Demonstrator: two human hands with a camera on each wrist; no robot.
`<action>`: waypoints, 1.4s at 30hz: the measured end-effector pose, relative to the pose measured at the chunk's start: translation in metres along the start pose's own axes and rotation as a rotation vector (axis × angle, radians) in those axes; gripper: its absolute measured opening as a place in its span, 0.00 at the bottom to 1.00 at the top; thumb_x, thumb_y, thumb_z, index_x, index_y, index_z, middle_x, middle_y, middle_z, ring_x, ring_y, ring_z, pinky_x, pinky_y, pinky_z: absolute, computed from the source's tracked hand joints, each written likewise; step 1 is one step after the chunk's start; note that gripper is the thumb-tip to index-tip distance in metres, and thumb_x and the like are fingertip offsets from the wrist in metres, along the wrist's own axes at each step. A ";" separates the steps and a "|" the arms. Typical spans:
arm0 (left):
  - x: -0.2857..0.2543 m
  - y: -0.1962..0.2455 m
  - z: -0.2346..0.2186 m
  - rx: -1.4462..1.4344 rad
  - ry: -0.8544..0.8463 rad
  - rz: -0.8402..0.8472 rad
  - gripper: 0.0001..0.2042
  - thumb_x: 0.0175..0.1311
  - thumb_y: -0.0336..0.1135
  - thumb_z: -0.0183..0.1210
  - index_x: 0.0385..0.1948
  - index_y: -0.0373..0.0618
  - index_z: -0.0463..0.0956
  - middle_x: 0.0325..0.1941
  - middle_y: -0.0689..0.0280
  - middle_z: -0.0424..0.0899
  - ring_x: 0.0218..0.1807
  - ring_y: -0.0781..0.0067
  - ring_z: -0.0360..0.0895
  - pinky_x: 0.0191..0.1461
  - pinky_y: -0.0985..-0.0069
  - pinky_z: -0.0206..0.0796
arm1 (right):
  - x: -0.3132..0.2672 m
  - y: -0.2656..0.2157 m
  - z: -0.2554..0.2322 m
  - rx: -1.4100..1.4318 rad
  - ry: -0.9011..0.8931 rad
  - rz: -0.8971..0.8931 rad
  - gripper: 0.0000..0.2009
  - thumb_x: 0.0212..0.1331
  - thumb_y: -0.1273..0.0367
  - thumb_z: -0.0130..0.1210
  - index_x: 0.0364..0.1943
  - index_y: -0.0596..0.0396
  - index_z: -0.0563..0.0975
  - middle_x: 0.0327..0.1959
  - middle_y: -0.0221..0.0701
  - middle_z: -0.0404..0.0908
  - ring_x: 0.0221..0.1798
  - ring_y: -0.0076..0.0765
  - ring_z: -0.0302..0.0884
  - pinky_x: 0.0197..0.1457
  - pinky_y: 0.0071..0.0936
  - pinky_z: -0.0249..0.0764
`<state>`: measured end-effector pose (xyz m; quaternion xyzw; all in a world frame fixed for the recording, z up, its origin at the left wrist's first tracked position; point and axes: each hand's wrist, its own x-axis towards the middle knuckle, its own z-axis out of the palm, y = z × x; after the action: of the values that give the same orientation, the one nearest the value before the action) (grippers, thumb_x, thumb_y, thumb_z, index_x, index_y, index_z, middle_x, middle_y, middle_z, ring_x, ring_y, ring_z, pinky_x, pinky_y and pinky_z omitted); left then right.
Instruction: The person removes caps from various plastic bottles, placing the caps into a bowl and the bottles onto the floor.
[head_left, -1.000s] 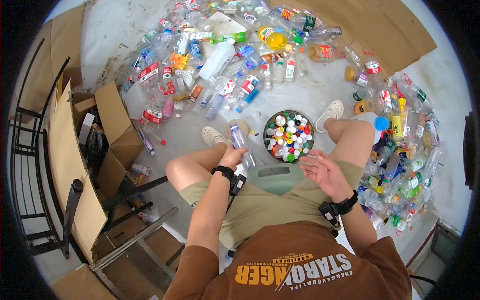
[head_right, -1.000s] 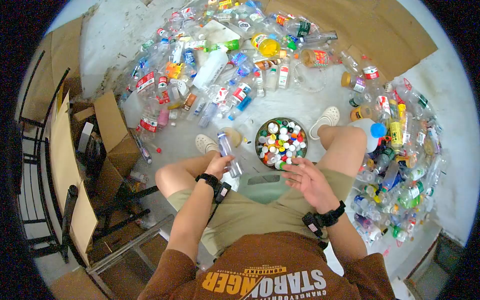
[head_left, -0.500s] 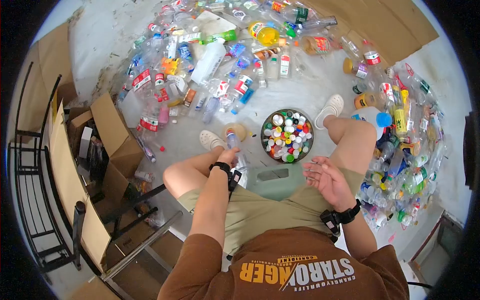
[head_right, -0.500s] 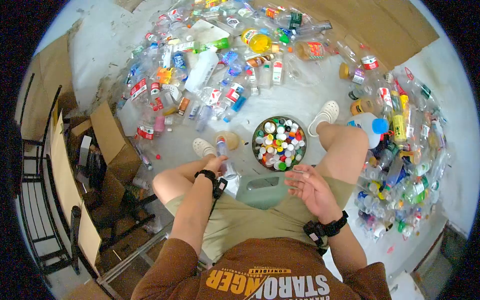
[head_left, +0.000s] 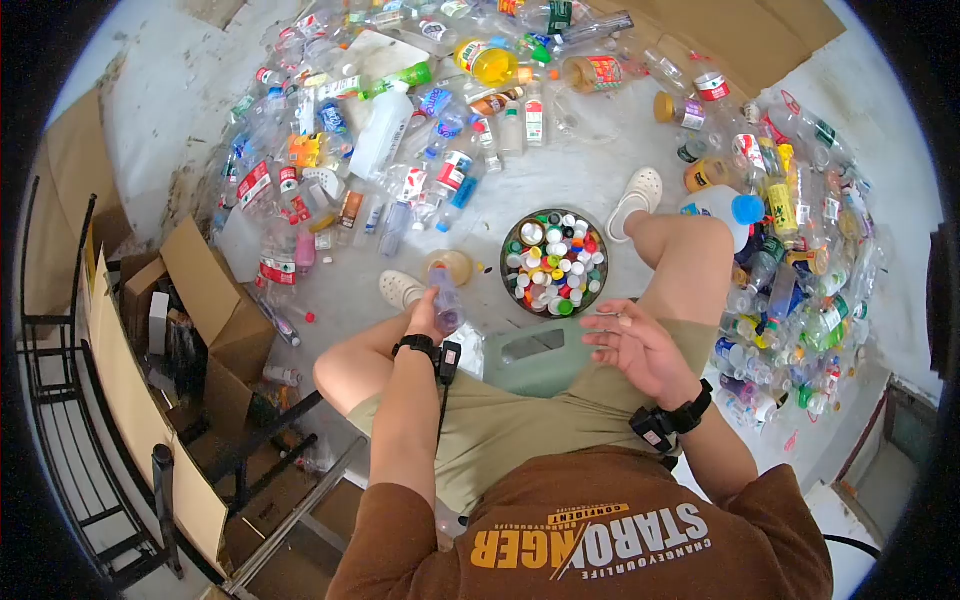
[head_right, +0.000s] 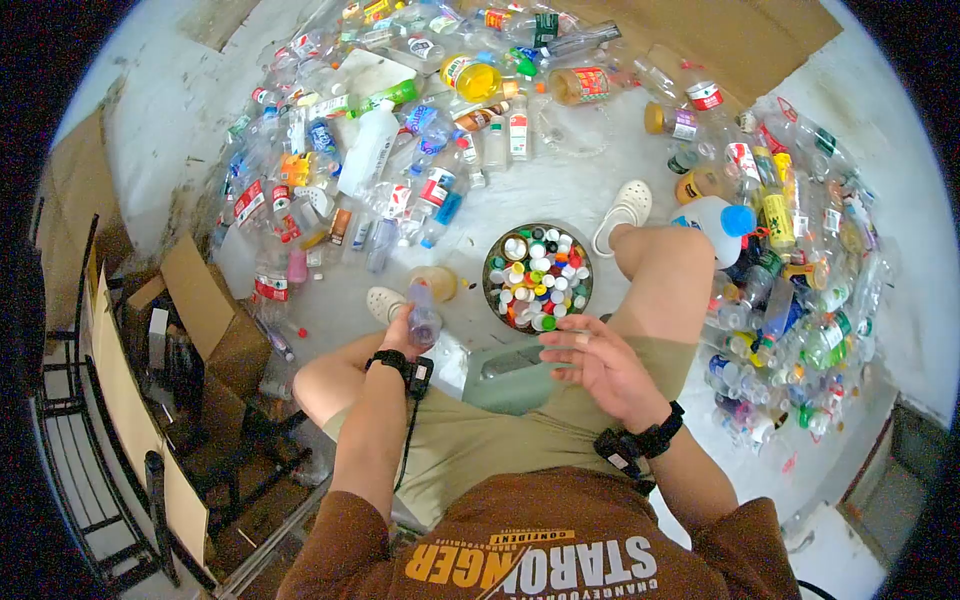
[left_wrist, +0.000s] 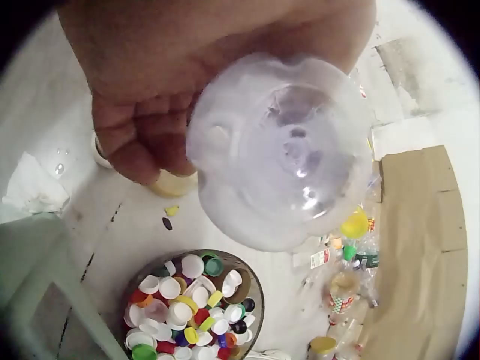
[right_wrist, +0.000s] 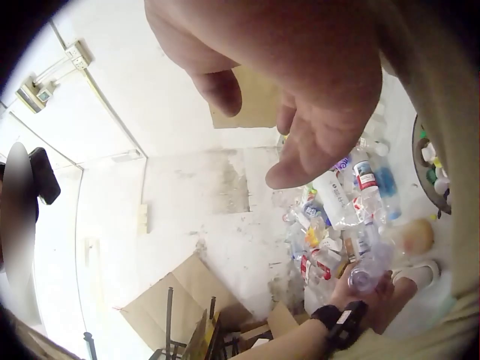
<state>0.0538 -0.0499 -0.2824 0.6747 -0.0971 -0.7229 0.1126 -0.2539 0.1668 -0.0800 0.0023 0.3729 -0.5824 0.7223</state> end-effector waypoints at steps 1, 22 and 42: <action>0.004 -0.001 -0.003 -0.001 -0.018 -0.010 0.24 0.62 0.53 0.53 0.54 0.50 0.69 0.48 0.63 0.78 0.48 0.62 0.75 0.53 0.59 0.68 | -0.001 0.001 0.001 0.001 -0.001 -0.004 0.16 0.66 0.66 0.47 0.55 0.54 0.67 0.55 0.41 0.75 0.54 0.38 0.75 0.52 0.33 0.74; 0.026 -0.006 -0.020 0.047 -0.184 0.013 0.22 0.60 0.59 0.50 0.46 0.55 0.71 0.38 0.66 0.77 0.40 0.64 0.74 0.37 0.63 0.66 | -0.018 0.014 0.010 -0.033 0.032 0.011 0.14 0.67 0.65 0.48 0.54 0.50 0.67 0.56 0.38 0.75 0.55 0.37 0.74 0.55 0.37 0.72; 0.030 0.002 -0.027 -0.205 -0.370 -0.058 0.25 0.60 0.58 0.43 0.39 0.41 0.71 0.29 0.57 0.75 0.28 0.57 0.71 0.34 0.63 0.67 | -0.027 0.021 0.025 -0.048 0.055 -0.019 0.14 0.67 0.67 0.48 0.54 0.51 0.68 0.54 0.38 0.76 0.52 0.34 0.76 0.54 0.34 0.73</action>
<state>0.0790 -0.0606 -0.3121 0.5181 -0.0227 -0.8434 0.1402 -0.2238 0.1856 -0.0563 -0.0025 0.4062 -0.5800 0.7061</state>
